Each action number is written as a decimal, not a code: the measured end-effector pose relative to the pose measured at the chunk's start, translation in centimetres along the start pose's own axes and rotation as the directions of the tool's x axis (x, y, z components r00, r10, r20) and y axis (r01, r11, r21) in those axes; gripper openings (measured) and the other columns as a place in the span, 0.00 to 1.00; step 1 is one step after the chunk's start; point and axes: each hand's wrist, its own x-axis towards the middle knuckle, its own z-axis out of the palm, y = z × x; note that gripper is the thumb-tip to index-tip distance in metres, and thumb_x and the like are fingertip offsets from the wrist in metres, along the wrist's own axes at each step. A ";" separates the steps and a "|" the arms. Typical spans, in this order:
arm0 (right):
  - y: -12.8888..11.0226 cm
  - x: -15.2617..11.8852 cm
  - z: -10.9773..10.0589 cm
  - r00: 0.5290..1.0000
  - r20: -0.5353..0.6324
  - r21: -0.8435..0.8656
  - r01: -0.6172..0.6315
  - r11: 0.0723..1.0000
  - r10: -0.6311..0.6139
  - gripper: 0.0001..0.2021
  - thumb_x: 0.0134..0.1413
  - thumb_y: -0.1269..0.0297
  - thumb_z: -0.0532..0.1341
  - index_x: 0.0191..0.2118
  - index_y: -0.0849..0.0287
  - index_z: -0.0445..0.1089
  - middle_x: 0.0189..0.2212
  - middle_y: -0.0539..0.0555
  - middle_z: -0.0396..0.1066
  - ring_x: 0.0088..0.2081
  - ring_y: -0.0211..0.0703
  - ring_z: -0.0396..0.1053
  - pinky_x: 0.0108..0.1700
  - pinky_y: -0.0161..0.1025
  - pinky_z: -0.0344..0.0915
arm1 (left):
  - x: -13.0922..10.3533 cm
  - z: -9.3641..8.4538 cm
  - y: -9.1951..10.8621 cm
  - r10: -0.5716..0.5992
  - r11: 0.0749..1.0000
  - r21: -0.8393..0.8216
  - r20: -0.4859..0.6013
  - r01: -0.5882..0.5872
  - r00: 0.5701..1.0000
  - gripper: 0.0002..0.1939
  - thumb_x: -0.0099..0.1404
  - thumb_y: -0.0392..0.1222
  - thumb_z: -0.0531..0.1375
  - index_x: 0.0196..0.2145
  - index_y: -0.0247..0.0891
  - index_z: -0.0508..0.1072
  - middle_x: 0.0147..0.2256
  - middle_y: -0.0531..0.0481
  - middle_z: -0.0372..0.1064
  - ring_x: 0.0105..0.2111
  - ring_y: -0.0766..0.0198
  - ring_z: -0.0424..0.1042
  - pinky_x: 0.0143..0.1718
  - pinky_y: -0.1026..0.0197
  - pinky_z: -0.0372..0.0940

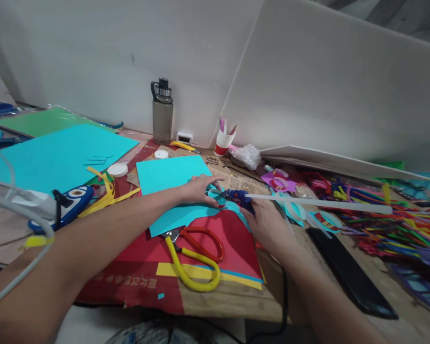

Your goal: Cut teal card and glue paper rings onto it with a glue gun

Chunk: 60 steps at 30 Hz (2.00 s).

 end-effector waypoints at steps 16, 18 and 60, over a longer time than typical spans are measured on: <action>-0.8 0.3 0.0 0.999 -0.009 -0.085 0.045 0.995 -0.046 0.12 0.59 0.66 0.52 0.44 0.64 0.67 0.42 0.63 0.71 0.45 0.51 0.67 0.46 0.44 0.61 | 0.0 -0.1 0.1 0.006 1.000 0.017 0.000 -0.006 1.000 0.44 0.48 0.60 0.63 0.60 0.46 0.54 0.50 0.51 0.67 0.55 0.53 0.58 0.53 0.53 0.48; -0.9 0.0 -0.2 1.000 0.006 -0.075 0.013 0.997 -0.013 0.13 0.59 0.66 0.52 0.45 0.65 0.67 0.43 0.64 0.71 0.47 0.52 0.66 0.47 0.44 0.61 | 0.0 0.0 0.0 0.007 1.000 0.016 0.008 -0.007 1.000 0.44 0.48 0.60 0.63 0.60 0.46 0.53 0.50 0.51 0.67 0.55 0.53 0.58 0.53 0.53 0.48; -0.9 0.5 0.1 0.999 -0.005 -0.103 0.039 0.994 -0.040 0.12 0.58 0.66 0.53 0.44 0.65 0.68 0.40 0.64 0.72 0.42 0.53 0.69 0.45 0.46 0.62 | 0.1 0.2 -0.3 0.005 1.000 0.010 -0.001 -0.005 1.000 0.44 0.48 0.59 0.63 0.60 0.48 0.55 0.51 0.52 0.67 0.54 0.54 0.58 0.53 0.55 0.48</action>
